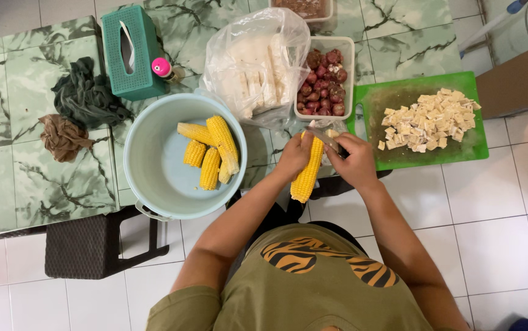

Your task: The person cuts kernels from corn cobs into a plastic bowl using a knife. They rotate each cob by hand to remove kernels from all sides and set the stripped cobs aside within the bowl.

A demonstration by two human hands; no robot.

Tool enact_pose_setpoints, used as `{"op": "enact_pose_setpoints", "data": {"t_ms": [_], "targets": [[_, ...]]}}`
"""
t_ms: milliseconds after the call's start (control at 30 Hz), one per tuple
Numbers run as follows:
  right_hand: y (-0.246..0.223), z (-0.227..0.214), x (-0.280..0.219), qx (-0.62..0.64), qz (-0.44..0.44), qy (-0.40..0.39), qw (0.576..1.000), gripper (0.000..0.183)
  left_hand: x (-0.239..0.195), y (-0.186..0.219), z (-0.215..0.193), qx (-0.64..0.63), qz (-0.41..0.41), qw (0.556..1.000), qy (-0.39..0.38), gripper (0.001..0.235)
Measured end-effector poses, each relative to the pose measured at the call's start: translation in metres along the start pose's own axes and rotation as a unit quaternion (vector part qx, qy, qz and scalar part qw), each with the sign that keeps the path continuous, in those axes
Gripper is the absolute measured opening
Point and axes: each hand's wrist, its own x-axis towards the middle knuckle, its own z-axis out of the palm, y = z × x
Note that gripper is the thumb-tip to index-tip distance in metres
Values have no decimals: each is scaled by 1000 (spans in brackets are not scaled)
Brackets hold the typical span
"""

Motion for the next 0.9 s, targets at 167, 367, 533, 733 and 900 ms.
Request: {"op": "enact_pose_setpoints", "data": {"t_ms": [167, 367, 533, 733, 900], "targets": [[-3, 2, 0, -84, -44, 3, 995, 14, 7, -12, -1, 95, 51, 994, 26, 51], [9, 6, -1, -69, -62, 15, 996, 19, 3, -9, 1, 100, 43, 994, 11, 52], [23, -1, 4, 4, 30, 13, 999, 12, -12, 12, 4, 33, -62, 997, -30, 64], [16, -13, 7, 50, -58, -48, 996, 13, -7, 17, 2, -50, -81, 994, -53, 70], [9, -12, 7, 18, -29, -43, 998, 13, 1, 10, 3, -63, -86, 994, -38, 61]]}}
